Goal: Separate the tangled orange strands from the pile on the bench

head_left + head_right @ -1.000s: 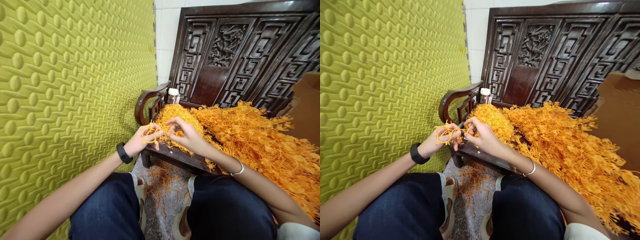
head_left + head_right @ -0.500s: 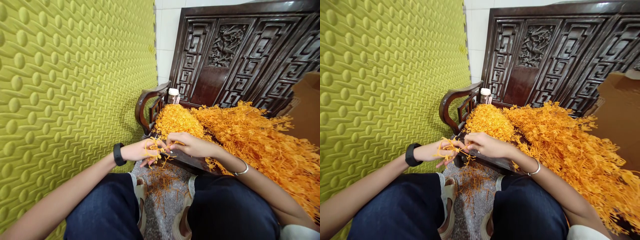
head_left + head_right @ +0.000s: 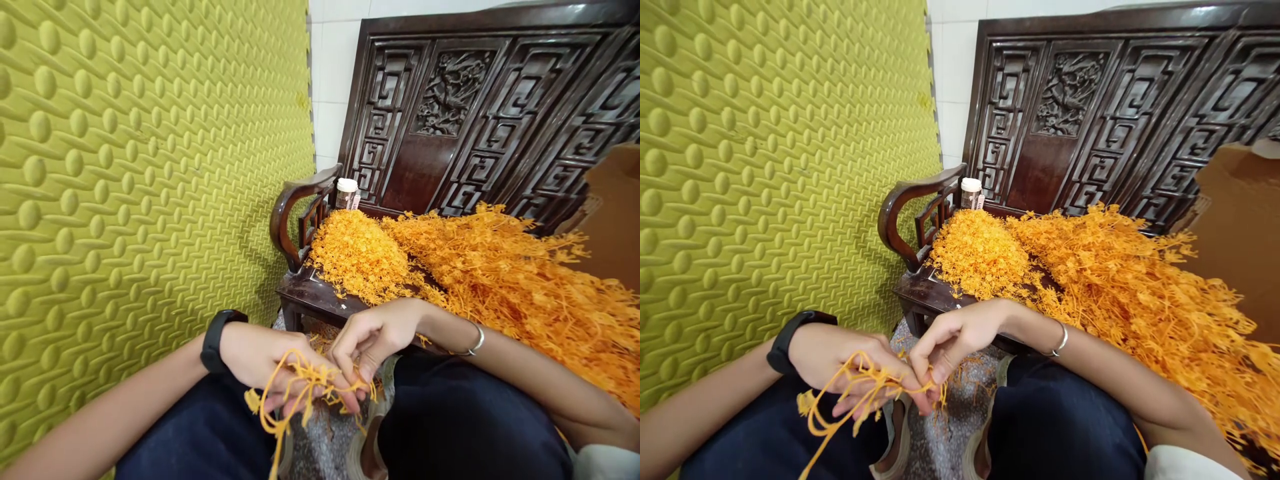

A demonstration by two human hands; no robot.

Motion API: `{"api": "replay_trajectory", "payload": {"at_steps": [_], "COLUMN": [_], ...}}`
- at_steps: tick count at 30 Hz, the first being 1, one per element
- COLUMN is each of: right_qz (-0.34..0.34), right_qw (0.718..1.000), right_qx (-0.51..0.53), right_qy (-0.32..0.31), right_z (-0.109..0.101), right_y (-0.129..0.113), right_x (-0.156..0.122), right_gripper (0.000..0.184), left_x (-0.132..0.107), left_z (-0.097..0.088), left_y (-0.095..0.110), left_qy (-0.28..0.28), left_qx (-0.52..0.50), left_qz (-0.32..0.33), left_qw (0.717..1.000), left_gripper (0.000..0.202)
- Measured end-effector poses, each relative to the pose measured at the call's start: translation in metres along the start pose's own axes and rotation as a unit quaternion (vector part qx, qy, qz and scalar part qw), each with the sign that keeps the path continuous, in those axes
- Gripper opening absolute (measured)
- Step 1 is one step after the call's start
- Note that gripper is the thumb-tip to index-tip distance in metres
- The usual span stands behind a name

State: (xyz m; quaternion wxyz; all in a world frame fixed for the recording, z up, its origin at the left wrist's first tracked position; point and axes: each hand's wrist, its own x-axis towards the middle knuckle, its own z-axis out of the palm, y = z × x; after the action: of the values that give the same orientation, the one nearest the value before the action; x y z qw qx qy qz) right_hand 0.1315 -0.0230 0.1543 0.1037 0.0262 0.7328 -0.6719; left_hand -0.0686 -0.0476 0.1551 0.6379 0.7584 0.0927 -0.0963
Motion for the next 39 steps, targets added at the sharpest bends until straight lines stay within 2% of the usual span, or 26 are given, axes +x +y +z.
{"api": "replay_trajectory", "payload": {"at_steps": [3, 7, 10, 13, 17, 23, 26, 28, 31, 35, 38, 39], "right_qz": [-0.013, -0.074, -0.114, -0.155, -0.197, -0.204, -0.241, -0.273, -0.294, -0.317, -0.332, -0.333], "right_qw": [0.999, 0.995, 0.990, 0.980, 0.964, 0.968, 0.955, 0.947, 0.943, 0.934, 0.930, 0.930], "right_qx": [0.026, 0.031, 0.028, 0.058, 0.106, 0.081, 0.102, 0.115, 0.128, 0.148, 0.146, 0.146], "right_qy": [0.023, 0.063, 0.076, 0.114, 0.141, 0.124, 0.137, 0.123, 0.085, 0.067, 0.056, 0.052], "right_z": [0.002, 0.001, 0.001, 0.001, 0.000, -0.002, -0.001, -0.001, -0.001, -0.001, -0.002, -0.003], "right_y": [-0.008, -0.012, -0.009, -0.004, -0.001, -0.005, -0.001, 0.003, 0.007, 0.005, 0.005, 0.005], "right_x": [-0.001, -0.004, -0.003, 0.001, 0.003, 0.000, 0.001, 0.002, 0.003, 0.002, 0.001, 0.001], "right_gripper": [0.035, 0.030, 0.027, 0.025, 0.025, 0.023, 0.025, 0.026, 0.024, 0.021, 0.021, 0.021], "left_x": [-0.002, -0.006, -0.006, -0.005, -0.002, 0.003, 0.005, 0.007, 0.010, 0.013, 0.015, 0.017], "left_z": [-0.001, -0.001, -0.003, -0.006, -0.010, -0.011, -0.011, -0.010, -0.008, -0.009, -0.010, -0.010], "left_y": [0.004, 0.009, 0.010, 0.011, 0.009, 0.005, 0.003, 0.004, 0.009, 0.016, 0.021, 0.022], "left_qy": [0.029, 0.081, 0.106, 0.144, 0.190, 0.197, 0.212, 0.216, 0.189, 0.147, 0.140, 0.154], "left_qx": [-0.045, -0.095, -0.087, -0.068, -0.044, -0.041, -0.034, -0.025, -0.021, -0.055, -0.052, -0.044], "left_qz": [0.016, 0.037, 0.080, 0.120, 0.128, 0.144, 0.158, 0.168, 0.169, 0.194, 0.197, 0.192], "left_qw": [0.998, 0.991, 0.987, 0.980, 0.972, 0.969, 0.964, 0.961, 0.967, 0.968, 0.969, 0.968], "left_gripper": [0.064, 0.064, 0.058, 0.050, 0.047, 0.048, 0.047, 0.044, 0.040, 0.040, 0.043, 0.046]}}
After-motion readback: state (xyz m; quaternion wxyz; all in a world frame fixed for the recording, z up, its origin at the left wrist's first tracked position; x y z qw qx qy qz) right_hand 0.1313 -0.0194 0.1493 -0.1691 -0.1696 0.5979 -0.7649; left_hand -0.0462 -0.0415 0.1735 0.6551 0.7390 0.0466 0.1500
